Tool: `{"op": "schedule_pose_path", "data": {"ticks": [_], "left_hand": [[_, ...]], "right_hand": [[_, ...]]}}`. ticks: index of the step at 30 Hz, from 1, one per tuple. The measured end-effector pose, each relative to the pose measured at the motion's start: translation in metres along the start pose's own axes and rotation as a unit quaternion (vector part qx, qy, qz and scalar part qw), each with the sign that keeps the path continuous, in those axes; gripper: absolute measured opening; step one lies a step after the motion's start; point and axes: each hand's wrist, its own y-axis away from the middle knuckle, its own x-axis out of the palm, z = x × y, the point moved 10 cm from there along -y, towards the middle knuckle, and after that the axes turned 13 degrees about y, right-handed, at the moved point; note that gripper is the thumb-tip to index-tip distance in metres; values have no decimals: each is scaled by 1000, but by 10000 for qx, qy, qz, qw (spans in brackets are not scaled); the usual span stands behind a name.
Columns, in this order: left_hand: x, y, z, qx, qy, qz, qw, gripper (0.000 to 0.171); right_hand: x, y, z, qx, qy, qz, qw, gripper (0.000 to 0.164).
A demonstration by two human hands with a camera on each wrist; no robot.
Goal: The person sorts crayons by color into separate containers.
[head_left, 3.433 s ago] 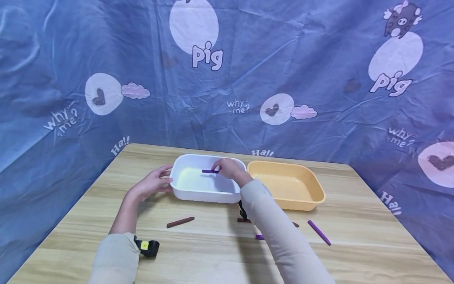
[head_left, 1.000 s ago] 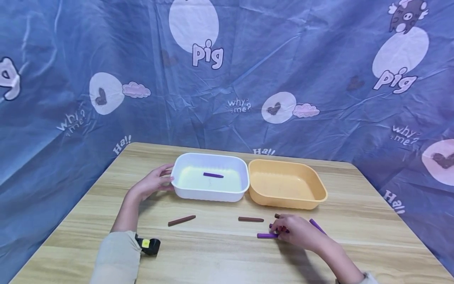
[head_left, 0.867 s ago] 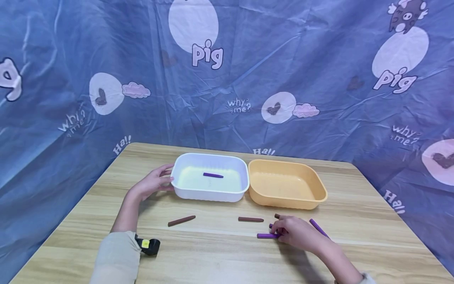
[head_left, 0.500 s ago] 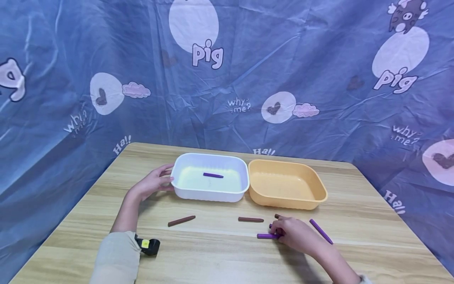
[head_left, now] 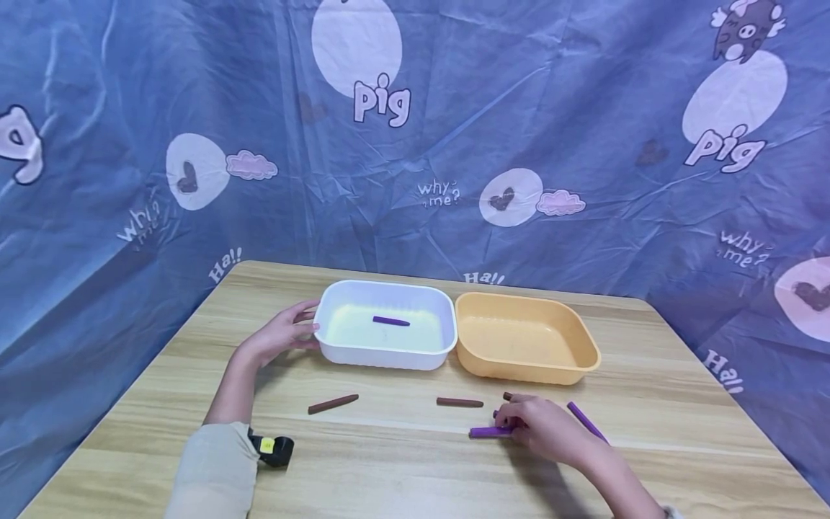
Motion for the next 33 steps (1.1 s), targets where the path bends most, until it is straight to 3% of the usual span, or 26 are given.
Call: {"op": "schedule_pose_path", "data": {"ticks": [5, 11, 20, 33], "left_hand": [[-1, -1, 1, -15, 0, -22, 10000, 61], [-2, -2, 1, -40, 28, -23, 10000, 61], [-2, -3, 0, -58, 36, 1, 10000, 61], [-2, -4, 0, -2, 23, 83, 10000, 61]], "right_hand": [[-9, -3, 3, -95, -80, -227, 9997, 35], [-18, -11, 2, -4, 53, -214, 9998, 34], [-33, -23, 6, -321, 44, -617, 9976, 32], [-45, -45, 3, -195, 96, -577, 9981, 34]]}}
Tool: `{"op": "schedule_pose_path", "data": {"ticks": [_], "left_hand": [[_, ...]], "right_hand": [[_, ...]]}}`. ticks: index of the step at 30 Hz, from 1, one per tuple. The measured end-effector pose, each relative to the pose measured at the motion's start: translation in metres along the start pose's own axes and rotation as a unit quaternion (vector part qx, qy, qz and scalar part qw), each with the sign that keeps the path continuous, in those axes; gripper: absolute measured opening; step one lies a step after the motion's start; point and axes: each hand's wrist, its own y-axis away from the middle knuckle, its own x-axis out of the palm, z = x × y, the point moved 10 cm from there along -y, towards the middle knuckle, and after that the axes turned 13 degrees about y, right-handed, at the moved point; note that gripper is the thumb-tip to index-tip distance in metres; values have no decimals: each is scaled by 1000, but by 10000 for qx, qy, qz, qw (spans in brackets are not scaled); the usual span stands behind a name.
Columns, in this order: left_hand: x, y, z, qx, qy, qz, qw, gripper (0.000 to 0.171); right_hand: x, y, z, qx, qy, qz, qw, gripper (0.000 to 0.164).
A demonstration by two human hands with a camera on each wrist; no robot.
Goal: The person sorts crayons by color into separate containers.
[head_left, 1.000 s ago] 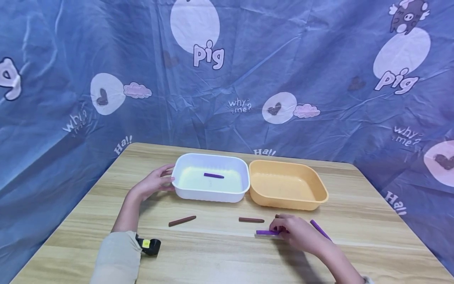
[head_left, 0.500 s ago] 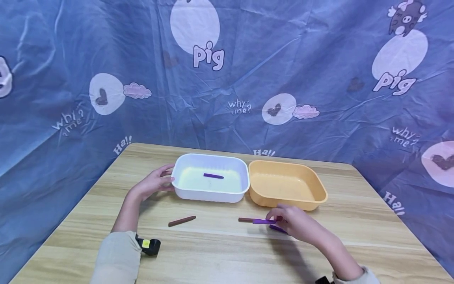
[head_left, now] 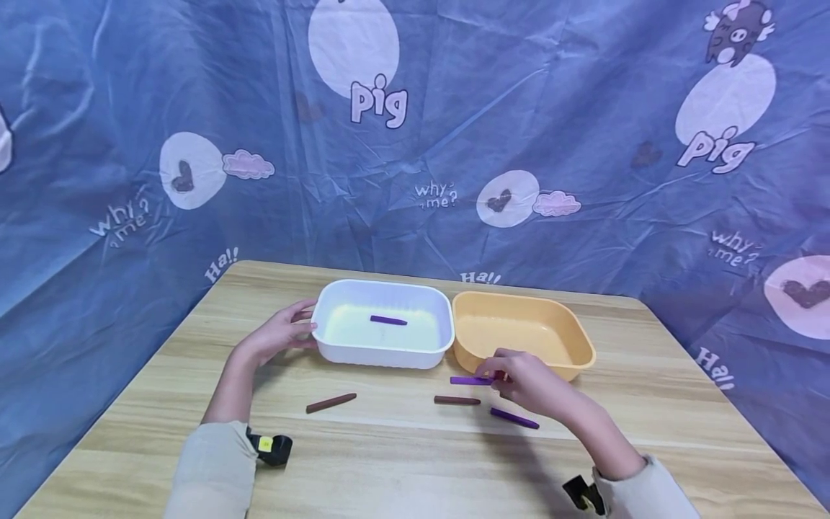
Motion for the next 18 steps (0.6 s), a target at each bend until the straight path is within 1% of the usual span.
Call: {"op": "schedule_pose_path", "data": {"ticks": [3, 8, 11, 14, 18], "left_hand": [[0, -1, 1, -3, 49, 1, 10000, 60], [2, 2, 2, -20, 112, -26, 9999, 60], [4, 4, 3, -23, 114, -36, 9999, 60], [5, 5, 3, -6, 106, -42, 9999, 59], [6, 8, 3, 20, 96, -76, 9999, 60]], "right_hand": [[0, -7, -1, 51, 57, -7, 10000, 33], [2, -17, -3, 170, 115, 66, 9998, 31], [2, -22, -4, 190, 112, 37, 9997, 30], [0, -29, -3, 137, 103, -76, 9998, 28], [-3, -38, -4, 95, 134, -122, 9998, 26]]}}
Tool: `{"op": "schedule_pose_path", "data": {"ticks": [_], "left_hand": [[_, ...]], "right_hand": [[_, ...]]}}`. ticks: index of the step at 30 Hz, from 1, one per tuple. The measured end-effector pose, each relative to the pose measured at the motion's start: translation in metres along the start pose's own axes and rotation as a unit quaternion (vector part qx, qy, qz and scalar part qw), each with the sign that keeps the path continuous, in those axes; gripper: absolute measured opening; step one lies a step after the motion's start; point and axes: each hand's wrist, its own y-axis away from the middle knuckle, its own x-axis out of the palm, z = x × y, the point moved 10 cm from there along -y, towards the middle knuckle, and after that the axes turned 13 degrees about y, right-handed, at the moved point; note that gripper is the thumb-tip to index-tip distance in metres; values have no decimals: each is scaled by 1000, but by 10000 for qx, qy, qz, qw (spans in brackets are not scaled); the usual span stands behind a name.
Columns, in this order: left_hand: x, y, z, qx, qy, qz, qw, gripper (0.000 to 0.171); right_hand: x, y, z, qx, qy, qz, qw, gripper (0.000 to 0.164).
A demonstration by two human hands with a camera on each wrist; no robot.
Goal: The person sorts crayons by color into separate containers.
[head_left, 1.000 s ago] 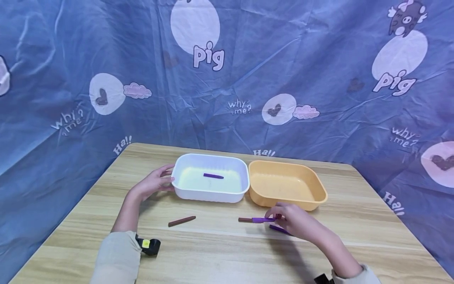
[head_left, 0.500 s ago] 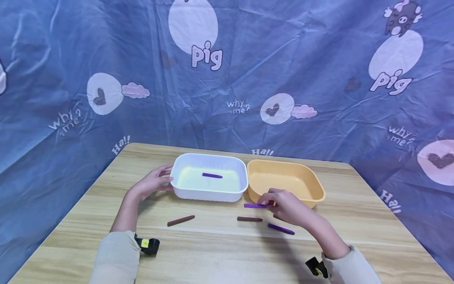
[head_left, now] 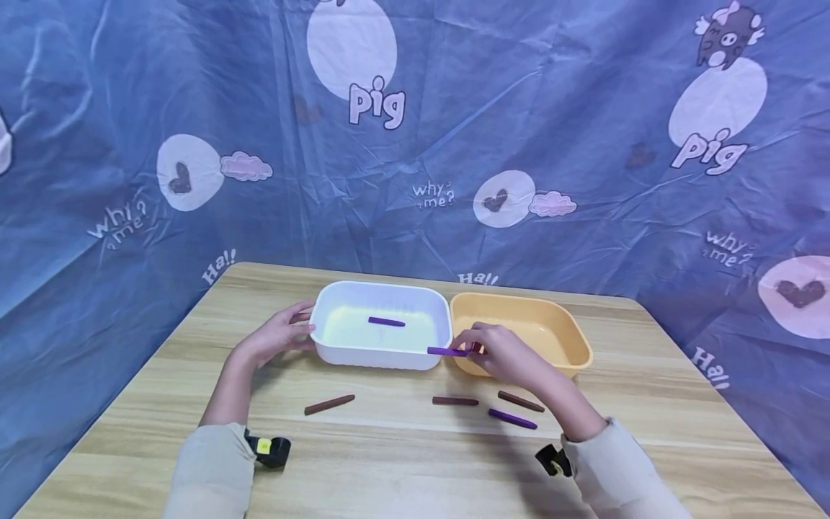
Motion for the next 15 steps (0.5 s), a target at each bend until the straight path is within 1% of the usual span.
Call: {"op": "schedule_pose_path", "data": {"ticks": [7, 15], "left_hand": [[-1, 1, 0, 11, -61, -16, 10000, 60], [0, 1, -1, 12, -45, 10, 10000, 59]], "right_hand": [[-1, -23, 0, -37, 73, -38, 10000, 24], [4, -49, 5, -62, 113, 105, 9999, 24]]}}
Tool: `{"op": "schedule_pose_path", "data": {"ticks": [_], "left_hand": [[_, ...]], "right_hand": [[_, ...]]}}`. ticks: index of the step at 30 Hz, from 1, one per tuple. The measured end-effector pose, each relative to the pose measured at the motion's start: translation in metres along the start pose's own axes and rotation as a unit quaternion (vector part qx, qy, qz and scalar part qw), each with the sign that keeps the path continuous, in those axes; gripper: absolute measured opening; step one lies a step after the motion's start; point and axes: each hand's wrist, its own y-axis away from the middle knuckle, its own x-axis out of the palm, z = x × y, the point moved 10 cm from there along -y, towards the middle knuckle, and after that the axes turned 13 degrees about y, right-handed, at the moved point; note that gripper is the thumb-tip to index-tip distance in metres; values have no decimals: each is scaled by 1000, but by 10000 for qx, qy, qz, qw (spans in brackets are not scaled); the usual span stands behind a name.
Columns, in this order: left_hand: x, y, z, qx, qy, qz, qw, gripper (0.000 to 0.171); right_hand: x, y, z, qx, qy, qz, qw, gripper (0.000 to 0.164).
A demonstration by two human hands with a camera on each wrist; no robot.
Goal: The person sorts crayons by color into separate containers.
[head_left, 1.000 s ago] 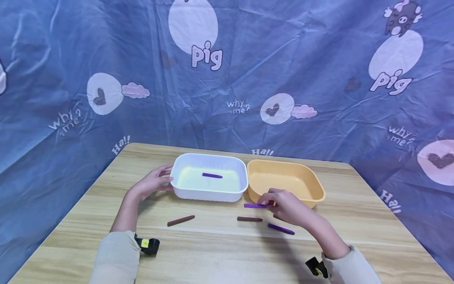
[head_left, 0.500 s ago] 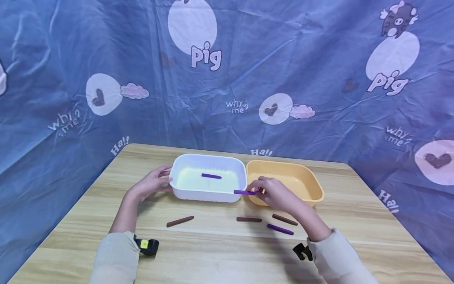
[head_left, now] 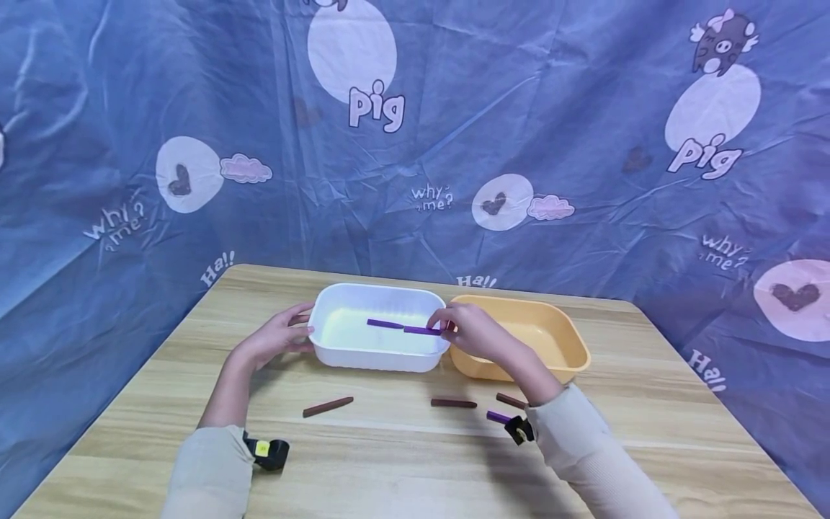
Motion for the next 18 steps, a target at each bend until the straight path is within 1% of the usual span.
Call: {"op": "schedule_pose_path", "data": {"ticks": [8, 15, 18], "left_hand": [[0, 0, 0, -14, 18, -8, 10000, 60], [0, 0, 1, -28, -13, -15, 10000, 59], [1, 0, 0, -10, -16, -8, 10000, 60]], "right_hand": [[13, -22, -7, 324, -139, 328, 9988, 24], [17, -43, -6, 340, -103, 370, 9987, 27], [20, -51, -7, 423, -74, 460, 9980, 27]]}}
